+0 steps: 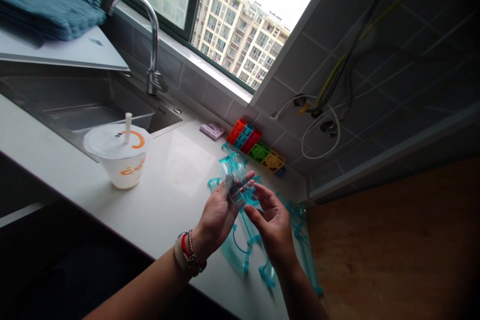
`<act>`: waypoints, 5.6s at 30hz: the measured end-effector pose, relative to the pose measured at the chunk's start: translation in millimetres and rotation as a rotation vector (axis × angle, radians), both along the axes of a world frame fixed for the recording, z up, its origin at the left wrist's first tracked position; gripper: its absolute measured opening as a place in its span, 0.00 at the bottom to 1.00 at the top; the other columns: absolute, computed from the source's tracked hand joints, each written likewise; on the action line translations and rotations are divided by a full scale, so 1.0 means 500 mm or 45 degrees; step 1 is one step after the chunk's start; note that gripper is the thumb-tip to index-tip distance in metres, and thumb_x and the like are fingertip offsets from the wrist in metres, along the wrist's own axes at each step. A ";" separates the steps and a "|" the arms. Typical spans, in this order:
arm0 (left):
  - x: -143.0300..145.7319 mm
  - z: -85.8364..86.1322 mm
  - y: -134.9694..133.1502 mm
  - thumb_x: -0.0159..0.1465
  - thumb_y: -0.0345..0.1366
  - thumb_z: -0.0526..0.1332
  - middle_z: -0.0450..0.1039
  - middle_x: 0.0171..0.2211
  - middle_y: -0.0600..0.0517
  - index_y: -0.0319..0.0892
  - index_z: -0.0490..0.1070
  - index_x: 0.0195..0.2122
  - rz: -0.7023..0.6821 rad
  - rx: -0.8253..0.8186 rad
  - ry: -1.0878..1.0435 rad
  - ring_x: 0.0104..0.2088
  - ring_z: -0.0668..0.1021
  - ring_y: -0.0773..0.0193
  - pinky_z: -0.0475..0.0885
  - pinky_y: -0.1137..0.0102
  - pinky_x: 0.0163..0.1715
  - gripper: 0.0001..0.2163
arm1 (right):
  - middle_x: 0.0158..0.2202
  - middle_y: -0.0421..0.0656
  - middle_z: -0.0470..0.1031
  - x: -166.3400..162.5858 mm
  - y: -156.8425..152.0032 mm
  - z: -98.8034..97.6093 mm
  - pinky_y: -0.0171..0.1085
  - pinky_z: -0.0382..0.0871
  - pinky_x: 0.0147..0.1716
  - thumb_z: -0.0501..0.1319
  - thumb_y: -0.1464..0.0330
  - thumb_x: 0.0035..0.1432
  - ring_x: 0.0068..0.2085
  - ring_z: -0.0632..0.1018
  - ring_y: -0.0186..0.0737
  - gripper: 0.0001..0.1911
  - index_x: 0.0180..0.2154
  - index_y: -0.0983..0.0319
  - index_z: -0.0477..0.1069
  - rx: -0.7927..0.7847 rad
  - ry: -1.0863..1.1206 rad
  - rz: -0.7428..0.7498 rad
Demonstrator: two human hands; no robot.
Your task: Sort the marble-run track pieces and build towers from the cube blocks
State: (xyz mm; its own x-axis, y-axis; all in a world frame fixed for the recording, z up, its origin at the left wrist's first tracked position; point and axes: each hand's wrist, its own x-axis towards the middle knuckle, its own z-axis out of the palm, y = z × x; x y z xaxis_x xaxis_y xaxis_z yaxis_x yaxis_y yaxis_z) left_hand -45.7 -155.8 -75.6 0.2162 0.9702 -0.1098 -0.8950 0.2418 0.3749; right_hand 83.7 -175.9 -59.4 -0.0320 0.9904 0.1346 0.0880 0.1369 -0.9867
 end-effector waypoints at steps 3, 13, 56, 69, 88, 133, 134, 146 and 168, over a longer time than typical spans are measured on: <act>-0.009 0.006 0.001 0.73 0.43 0.58 0.77 0.58 0.41 0.40 0.76 0.56 0.006 0.021 0.004 0.54 0.80 0.51 0.74 0.59 0.55 0.17 | 0.56 0.47 0.78 0.021 0.002 0.009 0.41 0.77 0.47 0.78 0.64 0.50 0.55 0.77 0.49 0.30 0.55 0.55 0.77 -0.006 0.065 -0.015; -0.081 0.003 0.031 0.70 0.56 0.58 0.80 0.50 0.38 0.38 0.77 0.47 -0.224 0.245 0.286 0.40 0.84 0.52 0.80 0.62 0.38 0.24 | 0.50 0.45 0.82 0.090 -0.009 -0.002 0.43 0.77 0.45 0.79 0.61 0.47 0.43 0.81 0.45 0.31 0.54 0.54 0.79 -0.210 0.415 0.010; -0.177 -0.047 0.046 0.59 0.36 0.74 0.77 0.58 0.40 0.45 0.76 0.57 -0.858 0.815 1.298 0.49 0.84 0.45 0.83 0.61 0.46 0.23 | 0.49 0.48 0.82 0.132 -0.059 0.090 0.44 0.69 0.56 0.70 0.58 0.62 0.52 0.76 0.48 0.27 0.59 0.62 0.74 0.647 -1.270 0.603; -0.127 -0.016 0.068 0.60 0.45 0.73 0.62 0.70 0.44 0.54 0.65 0.67 -0.202 0.547 1.300 0.50 0.83 0.49 0.85 0.61 0.43 0.34 | 0.49 0.50 0.81 0.168 0.061 0.070 0.40 0.70 0.52 0.70 0.64 0.60 0.50 0.78 0.46 0.24 0.57 0.64 0.76 0.584 -1.322 0.395; -0.184 -0.063 0.124 0.63 0.55 0.66 0.81 0.49 0.43 0.42 0.75 0.51 0.173 0.312 1.388 0.42 0.85 0.51 0.82 0.60 0.42 0.23 | 0.55 0.47 0.75 0.265 0.468 -0.026 0.49 0.78 0.49 0.64 0.61 0.69 0.50 0.80 0.48 0.18 0.55 0.63 0.73 -0.115 -1.794 0.315; 0.055 0.087 0.014 0.71 0.41 0.55 0.84 0.46 0.48 0.51 0.78 0.58 -0.848 1.523 1.741 0.45 0.84 0.55 0.79 0.65 0.45 0.18 | 0.42 0.48 0.83 0.293 -0.246 -0.246 0.39 0.75 0.35 0.67 0.54 0.61 0.34 0.78 0.39 0.24 0.52 0.62 0.79 0.007 0.264 -0.871; 0.071 0.098 0.034 0.71 0.40 0.56 0.84 0.46 0.48 0.50 0.78 0.57 -0.812 1.565 1.859 0.43 0.84 0.56 0.79 0.66 0.44 0.17 | 0.42 0.48 0.83 0.293 -0.246 -0.244 0.39 0.75 0.34 0.66 0.53 0.62 0.33 0.77 0.38 0.24 0.52 0.62 0.79 0.018 0.278 -0.858; 0.359 0.080 0.224 0.64 0.40 0.64 0.83 0.42 0.45 0.42 0.78 0.54 -0.699 2.107 2.490 0.40 0.83 0.56 0.77 0.66 0.41 0.18 | 0.37 0.46 0.82 0.295 -0.244 -0.228 0.39 0.75 0.33 0.65 0.50 0.62 0.33 0.78 0.42 0.24 0.49 0.62 0.80 0.012 0.427 -0.742; 0.427 0.042 0.279 0.55 0.31 0.69 0.76 0.52 0.45 0.47 0.74 0.59 -0.722 2.386 2.717 0.47 0.81 0.55 0.74 0.69 0.46 0.28 | 0.36 0.45 0.80 0.297 -0.241 -0.222 0.38 0.70 0.34 0.56 0.49 0.69 0.34 0.76 0.42 0.24 0.41 0.60 0.81 0.036 0.446 -0.764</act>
